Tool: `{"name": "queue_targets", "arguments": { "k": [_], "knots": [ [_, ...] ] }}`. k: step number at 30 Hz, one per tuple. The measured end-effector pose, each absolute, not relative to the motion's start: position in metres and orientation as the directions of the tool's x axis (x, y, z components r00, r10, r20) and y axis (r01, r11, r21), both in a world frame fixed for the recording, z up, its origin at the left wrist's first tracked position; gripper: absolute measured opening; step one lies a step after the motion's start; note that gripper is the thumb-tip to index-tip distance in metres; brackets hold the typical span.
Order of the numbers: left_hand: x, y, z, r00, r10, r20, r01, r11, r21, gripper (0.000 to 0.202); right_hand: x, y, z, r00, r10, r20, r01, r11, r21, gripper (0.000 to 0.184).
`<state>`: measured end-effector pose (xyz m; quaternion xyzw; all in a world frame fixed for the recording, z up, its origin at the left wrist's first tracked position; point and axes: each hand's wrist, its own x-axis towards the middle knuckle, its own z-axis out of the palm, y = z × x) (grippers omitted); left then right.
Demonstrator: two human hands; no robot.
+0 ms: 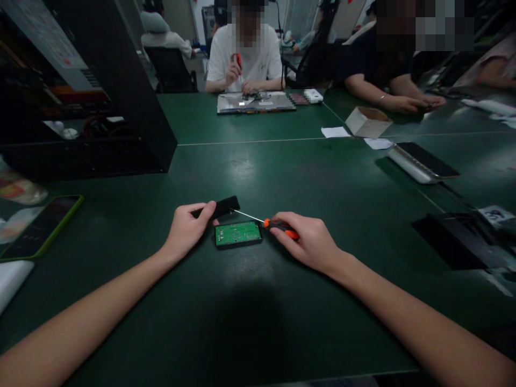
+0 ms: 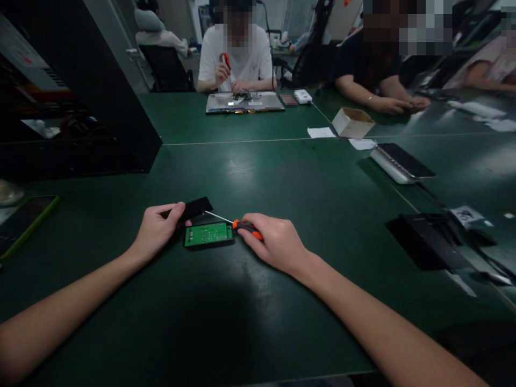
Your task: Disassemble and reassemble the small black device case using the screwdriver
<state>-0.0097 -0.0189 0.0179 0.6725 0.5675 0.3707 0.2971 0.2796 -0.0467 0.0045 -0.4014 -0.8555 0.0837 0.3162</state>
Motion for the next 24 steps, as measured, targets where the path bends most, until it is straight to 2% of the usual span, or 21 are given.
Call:
{"name": "queue_targets", "arguments": {
  "k": [6, 12, 18, 24],
  "knots": [
    [-0.014, -0.010, 0.017, 0.129, 0.972, 0.199, 0.701, -0.231, 0.674, 0.045, 0.280, -0.040, -0.003, -0.373, 0.837, 0.401, 0.740, 0.529, -0.416, 0.028],
    [-0.025, 0.001, 0.011, 0.191, 0.951, 0.242, 0.765, -0.299, 0.571, 0.039, 0.278, -0.038, -0.002, -0.332, 0.888, 0.320, 0.800, 0.444, -0.403, 0.027],
    [-0.032, 0.008, 0.010, 0.224, 0.936, 0.270, 0.713, -0.346, 0.609, 0.036, 0.281, -0.036, -0.001, -0.351, 0.907, 0.233, 0.836, 0.416, -0.359, 0.023],
    [-0.039, 0.014, 0.012, 0.317, 0.922, 0.221, 0.673, -0.383, 0.633, 0.029, 0.280, -0.039, 0.003, -0.382, 0.878, 0.289, 0.808, 0.469, -0.357, 0.027]
  ]
}}
